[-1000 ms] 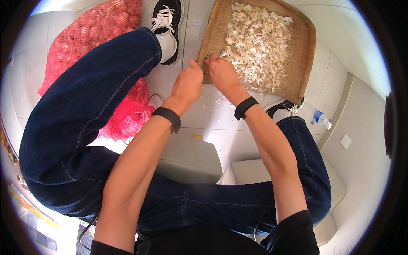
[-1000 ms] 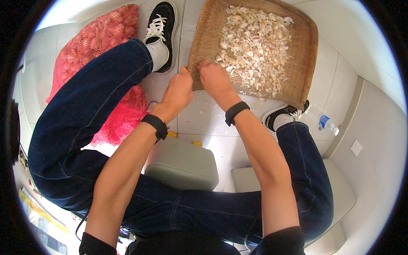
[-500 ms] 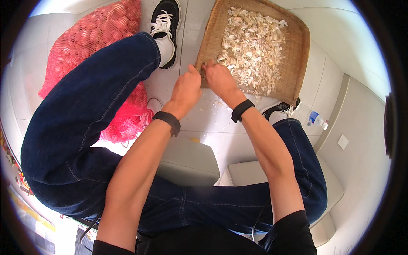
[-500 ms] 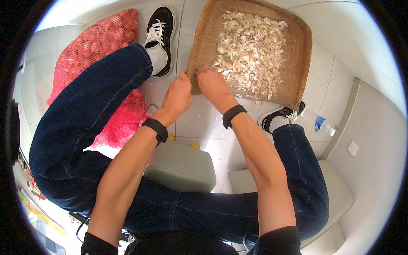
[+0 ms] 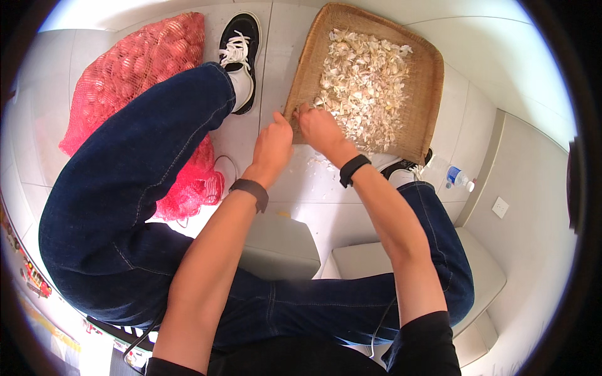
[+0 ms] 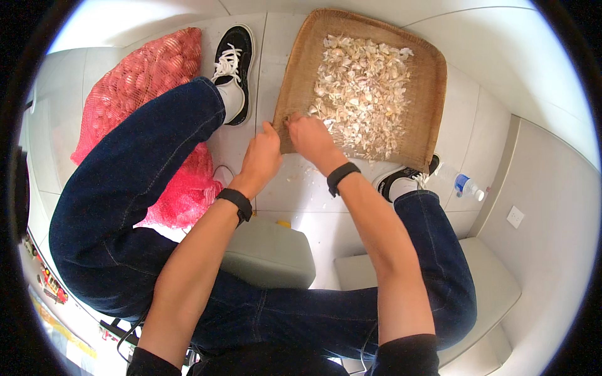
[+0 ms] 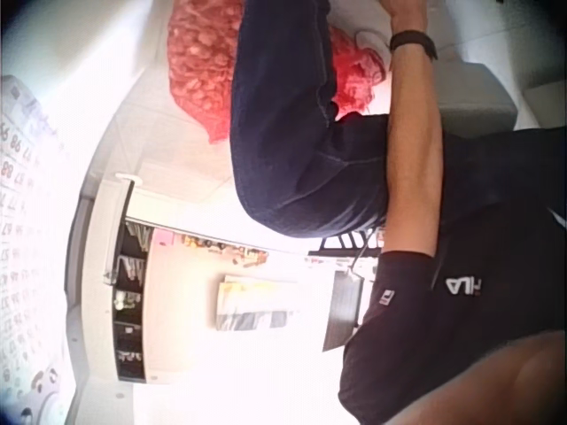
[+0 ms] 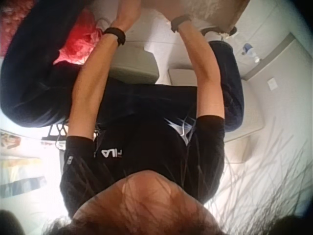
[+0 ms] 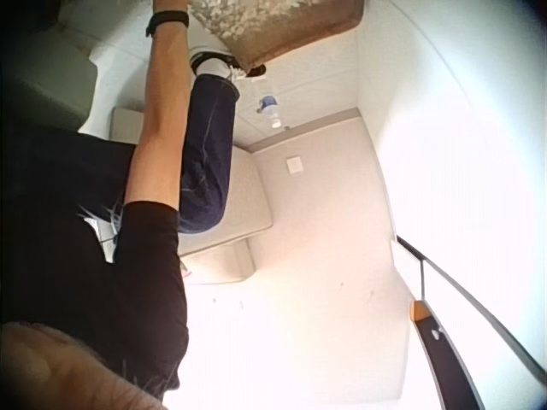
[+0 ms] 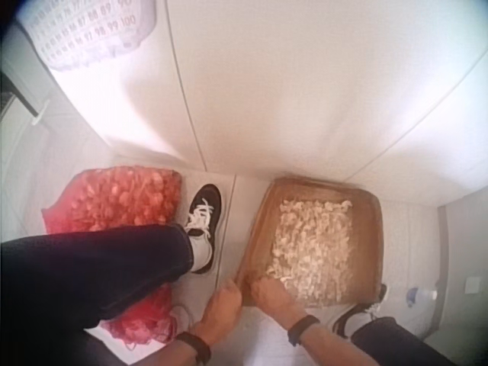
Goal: The person takes garlic bulbs from a mesh bag, breaks them into cloves, and peels the skin off individual cloves by hand, discarding the skins into a wooden tray.
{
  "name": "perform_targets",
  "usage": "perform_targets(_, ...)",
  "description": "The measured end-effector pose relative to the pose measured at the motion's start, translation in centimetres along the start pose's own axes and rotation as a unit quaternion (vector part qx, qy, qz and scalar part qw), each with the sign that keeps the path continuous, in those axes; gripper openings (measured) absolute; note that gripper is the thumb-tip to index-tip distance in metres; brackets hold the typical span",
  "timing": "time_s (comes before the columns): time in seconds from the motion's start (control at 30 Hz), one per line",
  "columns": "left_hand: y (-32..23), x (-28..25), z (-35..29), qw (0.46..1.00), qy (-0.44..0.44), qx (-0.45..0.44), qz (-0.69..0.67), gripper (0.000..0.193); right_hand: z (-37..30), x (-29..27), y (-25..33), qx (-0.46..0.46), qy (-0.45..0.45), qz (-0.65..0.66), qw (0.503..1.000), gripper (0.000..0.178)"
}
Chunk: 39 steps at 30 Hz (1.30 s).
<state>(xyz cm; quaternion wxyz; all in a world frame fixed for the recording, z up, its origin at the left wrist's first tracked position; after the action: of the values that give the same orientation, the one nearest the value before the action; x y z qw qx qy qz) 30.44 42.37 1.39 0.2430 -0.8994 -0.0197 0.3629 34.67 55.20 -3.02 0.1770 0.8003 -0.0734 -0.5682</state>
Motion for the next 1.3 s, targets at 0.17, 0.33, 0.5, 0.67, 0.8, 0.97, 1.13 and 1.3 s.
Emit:
perform_targets(0.17, -0.2, -0.8, 0.0, 1.0, 0.012, -0.003, -0.021, 0.028, -1.0, 0.9, 2.1, 0.06, 0.006, 0.023, 0.998, 0.028)
perform_targets(0.33, 0.5, -0.6, 0.9, 1.0, 0.014, 0.026, -0.003, 0.026, -4.1, 0.3, 2.8, 0.079, 0.019, 0.083, 0.993, 0.025)
perform_targets(0.5, 0.3, -0.7, 1.2, 1.0, 0.01, -0.01, 0.003, 0.033, -7.6, -3.9, -0.3, 0.192, -0.047, 0.186, 0.962, 0.027)
perform_targets(0.67, -0.1, -1.1, 0.6, 1.0, 0.011, 0.009, -0.001, 0.029, -7.9, -5.9, -1.0, 0.153, -0.136, 0.235, 0.95, 0.022)
perform_targets(0.8, -0.1, -0.7, 0.7, 1.0, 0.017, 0.015, 0.011, 0.028, -3.9, -2.3, -1.7, 0.145, -0.06, 0.086, 0.984, 0.023)
perform_targets(0.97, 0.4, -0.5, 1.1, 0.999, 0.0, 0.035, 0.008, 0.03, 1.0, -2.0, -1.8, 0.114, -0.053, -0.005, 0.992, 0.029)
perform_targets(1.13, -0.1, -1.2, 1.8, 0.998, 0.056, 0.031, 0.004, 0.034, 1.1, -1.4, -1.4, 0.119, -0.034, 0.006, 0.992, 0.023)
perform_targets(1.3, 0.1, -0.8, 2.0, 0.998, 0.039, 0.044, 0.007, 0.036, -0.7, 0.9, 0.1, 0.09, -0.012, 0.024, 0.996, 0.015)
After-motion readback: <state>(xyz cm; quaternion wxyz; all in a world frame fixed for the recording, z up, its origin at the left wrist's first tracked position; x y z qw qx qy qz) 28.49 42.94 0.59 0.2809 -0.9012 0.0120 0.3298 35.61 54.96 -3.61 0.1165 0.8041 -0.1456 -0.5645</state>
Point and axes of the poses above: each hand's wrist, its own z-axis towards the middle knuckle, its own x-axis out of the palm, y = z × x, the point moved 3 cm from there along z, towards the middle knuckle, and after that the axes turned 11 degrees about -x, right-handed, at the moved point
